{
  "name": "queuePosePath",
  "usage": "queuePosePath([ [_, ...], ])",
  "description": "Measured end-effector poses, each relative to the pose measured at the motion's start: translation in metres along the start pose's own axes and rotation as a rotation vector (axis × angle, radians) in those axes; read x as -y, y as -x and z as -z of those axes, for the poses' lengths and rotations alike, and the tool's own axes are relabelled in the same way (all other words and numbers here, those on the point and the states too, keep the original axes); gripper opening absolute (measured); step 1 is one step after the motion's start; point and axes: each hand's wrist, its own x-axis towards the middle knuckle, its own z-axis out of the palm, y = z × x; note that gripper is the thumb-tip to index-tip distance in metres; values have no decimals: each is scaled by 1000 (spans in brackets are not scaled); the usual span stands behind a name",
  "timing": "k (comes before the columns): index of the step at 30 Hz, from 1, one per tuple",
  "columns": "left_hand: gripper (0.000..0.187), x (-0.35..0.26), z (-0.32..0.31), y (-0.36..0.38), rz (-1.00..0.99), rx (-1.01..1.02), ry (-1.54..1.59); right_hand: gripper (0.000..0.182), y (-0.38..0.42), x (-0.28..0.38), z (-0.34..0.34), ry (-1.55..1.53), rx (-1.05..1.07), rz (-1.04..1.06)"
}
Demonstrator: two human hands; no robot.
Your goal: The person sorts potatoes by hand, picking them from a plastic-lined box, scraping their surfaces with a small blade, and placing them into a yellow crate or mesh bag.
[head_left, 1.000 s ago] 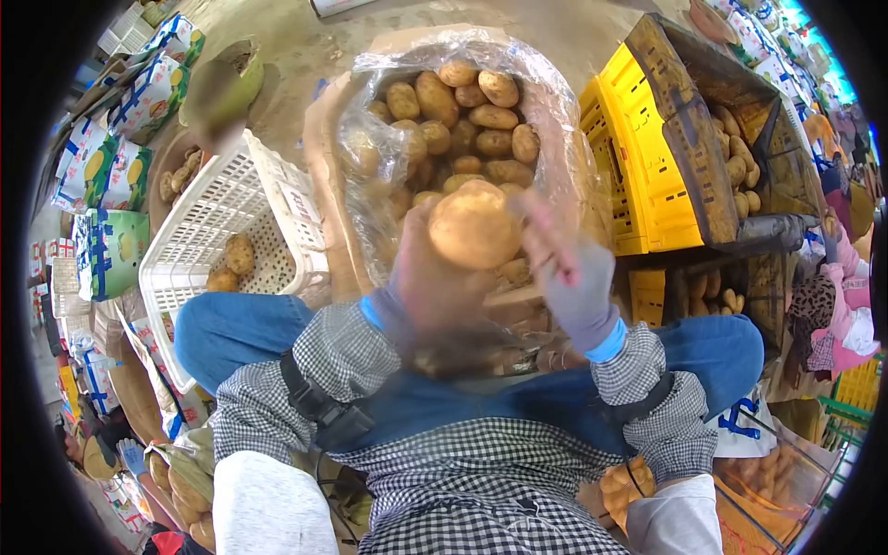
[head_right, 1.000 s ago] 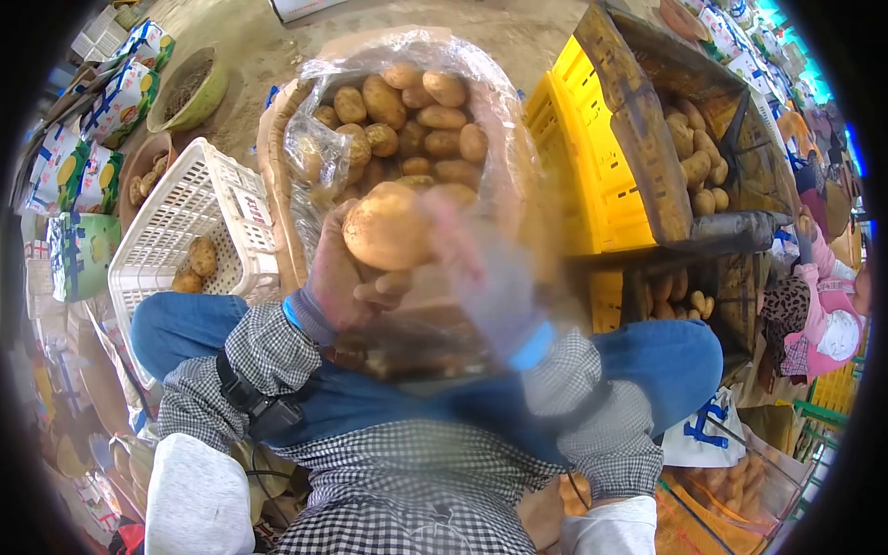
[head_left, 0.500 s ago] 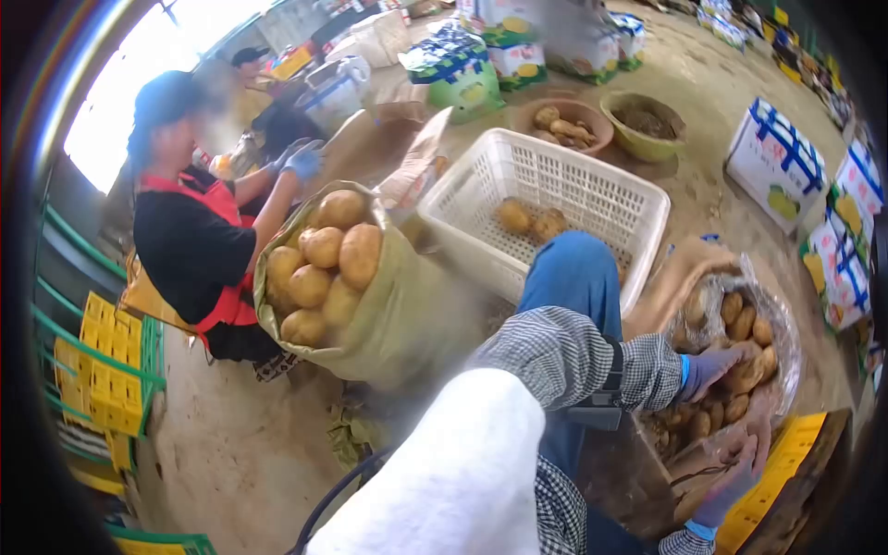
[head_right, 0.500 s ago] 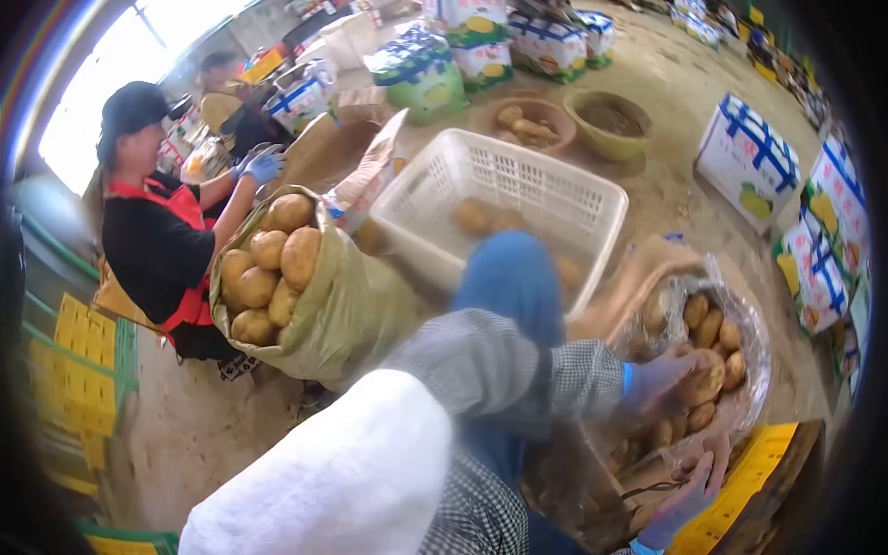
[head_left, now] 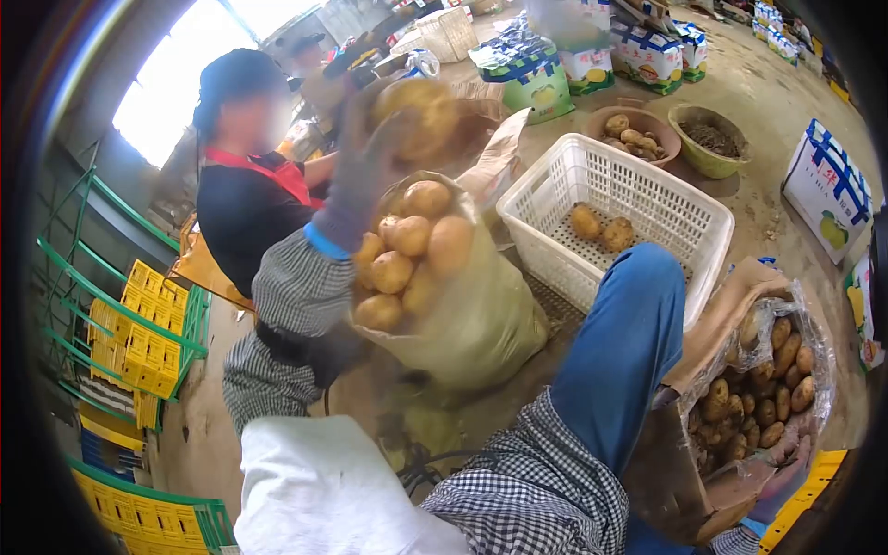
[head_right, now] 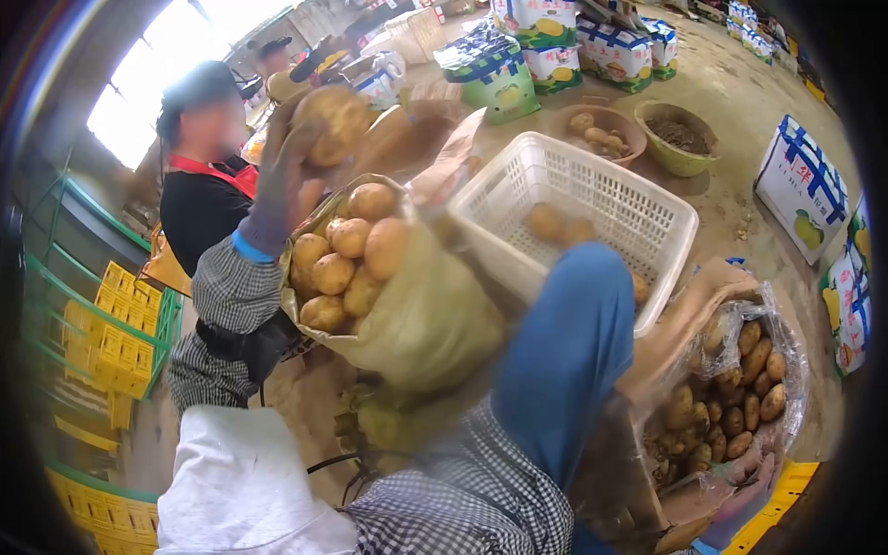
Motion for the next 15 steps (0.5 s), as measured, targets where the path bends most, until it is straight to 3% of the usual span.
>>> queuePosePath([
  [3, 57, 44, 57, 34, -58, -130, -731, 44, -7, 6, 0, -46, -6, 100],
  [4, 56, 59, 66, 47, 53, -28, -782, 44, -7, 9, -1, -75, -16, 63],
  [6, 55, 88, 79, 66, 268, 185, -864, 43, -8, 23, 6, -137, 6, -100],
  [9, 54, 145, 117, 70, 474, 176, -604, 44, -26, 50, 24, -369, 16, -431],
  [10, 52, 134, 112, 62, 514, 263, -536, 45, -25, 48, 24, -537, -39, -507],
  [11, 52, 129, 107, 54, 514, 351, -522, 46, -22, 48, 26, -696, -106, -587],
  [13, 51, 135, 91, 37, 469, 479, -598, 43, -30, 73, 34, -721, -74, -794],
  [14, 51, 144, 80, 29, 440, 536, -647, 41, -15, 59, 31, -467, -153, -619],
  [15, 51, 160, 65, 21, 418, 576, -702, 38, -23, 77, 37, -542, -183, -872],
])
